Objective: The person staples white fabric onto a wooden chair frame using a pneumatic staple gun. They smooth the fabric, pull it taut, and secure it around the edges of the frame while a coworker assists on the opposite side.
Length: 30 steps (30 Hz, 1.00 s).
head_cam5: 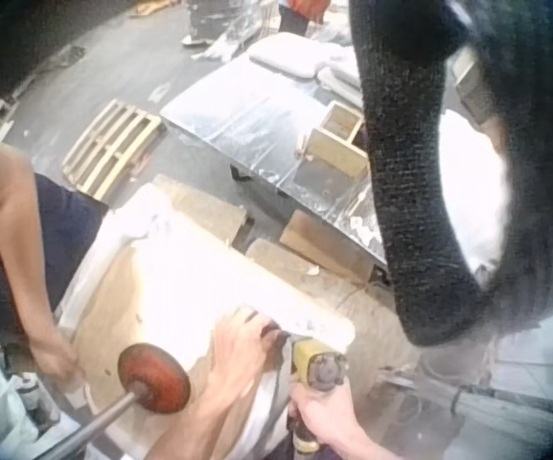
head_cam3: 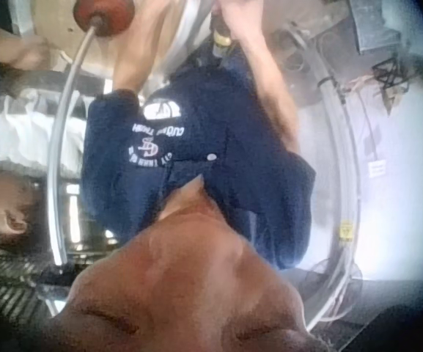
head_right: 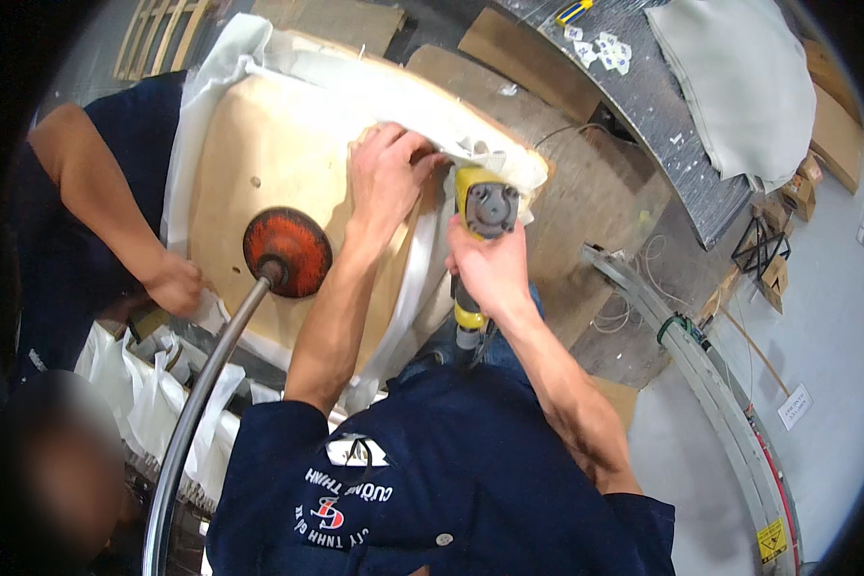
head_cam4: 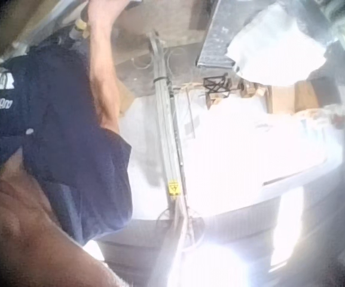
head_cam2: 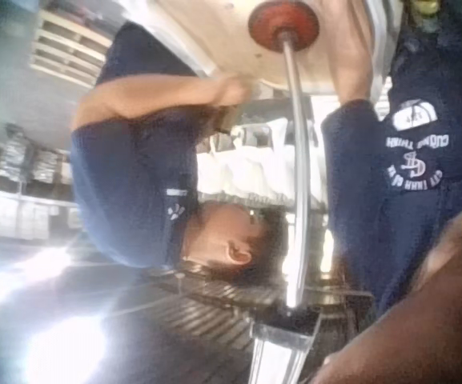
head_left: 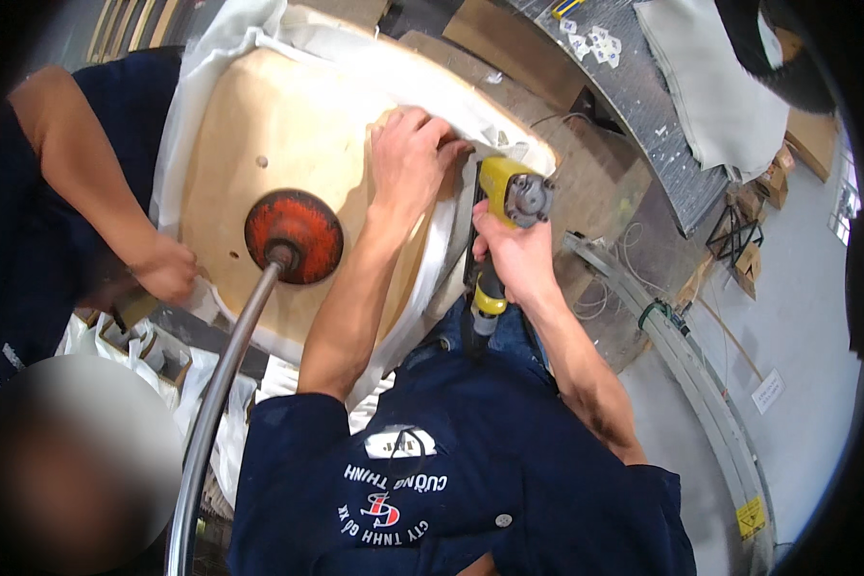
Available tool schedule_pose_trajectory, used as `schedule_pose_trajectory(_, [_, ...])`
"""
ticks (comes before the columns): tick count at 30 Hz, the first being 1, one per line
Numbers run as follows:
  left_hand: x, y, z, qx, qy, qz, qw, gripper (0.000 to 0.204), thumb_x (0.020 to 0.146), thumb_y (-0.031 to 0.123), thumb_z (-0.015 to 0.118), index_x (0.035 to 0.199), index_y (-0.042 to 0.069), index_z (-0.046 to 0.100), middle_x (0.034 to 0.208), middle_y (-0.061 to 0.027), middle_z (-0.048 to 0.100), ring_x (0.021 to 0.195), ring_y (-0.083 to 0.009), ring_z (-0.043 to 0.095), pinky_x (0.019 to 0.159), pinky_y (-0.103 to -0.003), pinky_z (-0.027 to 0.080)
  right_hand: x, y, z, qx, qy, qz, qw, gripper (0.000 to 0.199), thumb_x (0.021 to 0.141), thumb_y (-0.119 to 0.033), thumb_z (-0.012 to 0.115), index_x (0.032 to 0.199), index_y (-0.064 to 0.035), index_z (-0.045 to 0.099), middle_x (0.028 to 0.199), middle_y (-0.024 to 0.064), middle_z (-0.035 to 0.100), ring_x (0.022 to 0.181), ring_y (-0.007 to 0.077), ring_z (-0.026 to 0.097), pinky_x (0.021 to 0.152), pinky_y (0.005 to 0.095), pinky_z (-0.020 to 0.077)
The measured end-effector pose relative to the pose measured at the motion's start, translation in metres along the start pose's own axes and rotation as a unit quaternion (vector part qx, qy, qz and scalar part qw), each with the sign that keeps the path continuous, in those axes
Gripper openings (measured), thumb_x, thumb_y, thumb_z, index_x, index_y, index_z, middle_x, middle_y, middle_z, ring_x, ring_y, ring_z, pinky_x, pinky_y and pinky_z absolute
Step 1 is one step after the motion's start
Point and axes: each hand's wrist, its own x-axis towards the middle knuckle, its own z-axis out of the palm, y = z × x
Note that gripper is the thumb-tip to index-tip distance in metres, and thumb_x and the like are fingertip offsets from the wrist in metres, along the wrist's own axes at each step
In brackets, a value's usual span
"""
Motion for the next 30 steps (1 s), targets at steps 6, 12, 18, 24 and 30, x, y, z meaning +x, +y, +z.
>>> schedule_pose_trajectory(6, [-0.002,-0.011,0.002,-0.029,0.005,0.021,0.999,0.015,0.077,0.018,0.083,0.088,0.012,0.075,0.086,-0.0068,0.068,0.085,-0.0294,0.064,0.077,-0.042,0.048,0.005,-0.006,0.002,-0.027,-0.028,0.012,0.999,0.023,0.093,-0.006,0.064,0.113,0.0017,0.055,0.087,0.0093,0.067,0.055,0.0152,0.062,0.049,0.0312,0.0503])
schedule_pose_trajectory(12, [-0.011,-0.023,-0.01,-0.299,0.032,-0.127,0.945,0.01,0.09,0.009,0.075,0.099,0.004,0.074,0.086,-0.0031,0.069,0.071,-0.0134,0.059,0.066,-0.027,0.048,0.006,-0.025,0.017,-0.036,-0.026,-0.022,0.999,0.042,0.088,-0.006,0.064,0.126,0.0028,0.048,0.084,0.0101,0.066,0.055,0.0163,0.063,0.049,0.0324,0.0507])
schedule_pose_trajectory(18, [-0.054,0.008,-0.026,-0.271,0.089,-0.185,0.94,0.014,0.1,0.006,0.064,0.111,0.0,0.07,0.095,-0.0008,0.069,0.08,-0.0067,0.058,0.072,-0.024,0.049,0.019,-0.019,-0.016,0.033,-0.101,0.009,0.994,0.028,0.087,-0.004,0.068,0.114,0.0022,0.065,0.089,0.0094,0.07,0.059,0.0132,0.063,0.053,0.0299,0.0523])
schedule_pose_trajectory(24, [-0.077,0.052,0.01,0.006,0.015,-0.08,0.997,0.022,0.091,0.014,0.069,0.111,0.015,0.075,0.096,-0.0083,0.062,0.094,-0.0235,0.058,0.081,-0.039,0.048,-0.014,-0.091,-0.122,-0.187,-0.13,-0.171,0.958,0.049,0.086,-0.001,0.069,0.133,-0.0006,0.058,0.117,0.0094,0.072,0.082,0.0159,0.069,0.07,0.0308,0.0572])
schedule_pose_trajectory(30, [-0.071,0.07,0.028,0.14,-0.018,-0.062,0.988,0.034,0.087,0.026,0.07,0.12,0.029,0.073,0.098,-0.0081,0.056,0.097,-0.0295,0.053,0.083,-0.049,0.041,-0.007,-0.151,-0.207,-0.451,-0.056,-0.417,0.787,0.072,0.078,0.002,0.065,0.148,-0.0065,0.05,0.138,0.0156,0.064,0.129,0.0267,0.059,0.112,0.0354,0.0409])
